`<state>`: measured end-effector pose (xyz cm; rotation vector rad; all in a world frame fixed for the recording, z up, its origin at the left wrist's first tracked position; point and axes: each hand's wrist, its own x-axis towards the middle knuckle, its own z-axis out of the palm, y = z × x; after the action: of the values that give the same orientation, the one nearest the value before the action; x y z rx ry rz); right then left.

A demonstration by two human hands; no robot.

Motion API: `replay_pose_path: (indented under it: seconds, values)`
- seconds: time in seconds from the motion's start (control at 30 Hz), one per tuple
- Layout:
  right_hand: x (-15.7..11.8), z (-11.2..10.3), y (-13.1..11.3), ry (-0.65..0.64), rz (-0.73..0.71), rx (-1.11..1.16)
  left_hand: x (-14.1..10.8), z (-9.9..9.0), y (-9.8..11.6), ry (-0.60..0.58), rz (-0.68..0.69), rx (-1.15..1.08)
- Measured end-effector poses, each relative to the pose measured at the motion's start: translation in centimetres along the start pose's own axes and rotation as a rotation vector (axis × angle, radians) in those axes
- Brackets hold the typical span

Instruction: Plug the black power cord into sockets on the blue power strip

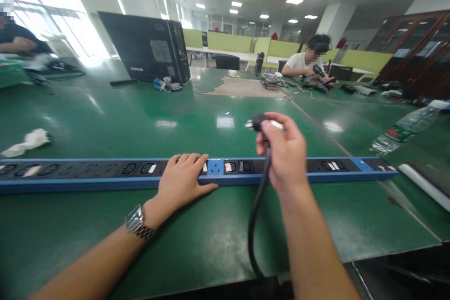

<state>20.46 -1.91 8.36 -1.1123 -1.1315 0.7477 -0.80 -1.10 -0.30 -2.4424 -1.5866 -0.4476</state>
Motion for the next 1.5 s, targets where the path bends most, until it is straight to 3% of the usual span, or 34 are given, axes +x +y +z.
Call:
replay_pose_path:
  seconds: [0.07, 0.13, 0.2, 0.37, 0.47, 0.6, 0.7, 0.77, 0.9, 1.0, 1.1, 1.2, 1.33, 1.5]
  values:
    - [0.6, -3.4, -0.2, 0.01, 0.047, -0.029, 0.1, 0.0, 0.1, 0.0, -0.002, 0.01]
    - [0.7, -5.9, 0.8, -0.101, 0.197, -0.169, 0.2, 0.1, 0.2, -0.006, -0.014, 0.032]
    - [0.3, -7.1, 2.7, -0.201, 0.319, -0.258, 0.4, 0.2, 0.2, -0.013, -0.018, 0.056]
    - [0.0, -6.6, 5.6, -0.247, 0.295, -0.466, 0.5, 0.2, 0.3, -0.018, -0.012, 0.069]
    - [0.5, -6.5, 5.3, -0.287, 0.235, -0.653, 0.4, 0.2, 0.3, -0.019, -0.012, 0.071]
    - [1.0, -6.6, 4.8, -0.454, 0.226, -0.718, 0.4, 0.1, 0.4, -0.031, -0.017, 0.082]
    - [1.0, -6.3, 4.7, -0.516, 0.062, -0.923, 0.5, 0.0, 0.4, -0.036, -0.022, 0.092]
    - [1.0, -5.9, 4.9, -0.501, -0.036, -1.038, 0.5, -0.1, 0.5, -0.033, -0.02, 0.092]
    - [0.3, -5.6, 4.6, -0.437, 0.046, -0.904, 0.5, -0.1, 0.4, -0.033, -0.024, 0.082]
    - [-0.2, -6.7, 2.8, -0.2, 0.056, -0.743, 0.5, -0.2, 0.4, -0.044, -0.028, 0.07]
    - [0.9, -9.5, 0.3, 0.046, 0.048, -0.664, 0.5, -0.2, 0.4, -0.047, -0.024, 0.06]
    - [3.1, -13.5, -0.6, -0.023, 0.165, -0.791, 0.6, -0.2, 0.5, -0.047, -0.029, 0.06]
    - [4.8, -18.2, 1.4, -0.198, 0.289, -0.924, 0.6, -0.1, 0.4, -0.046, -0.025, 0.073]
    - [5.2, -20.1, 3.4, -0.168, 0.221, -1.07, 0.6, -0.1, 0.4, -0.041, -0.029, 0.078]
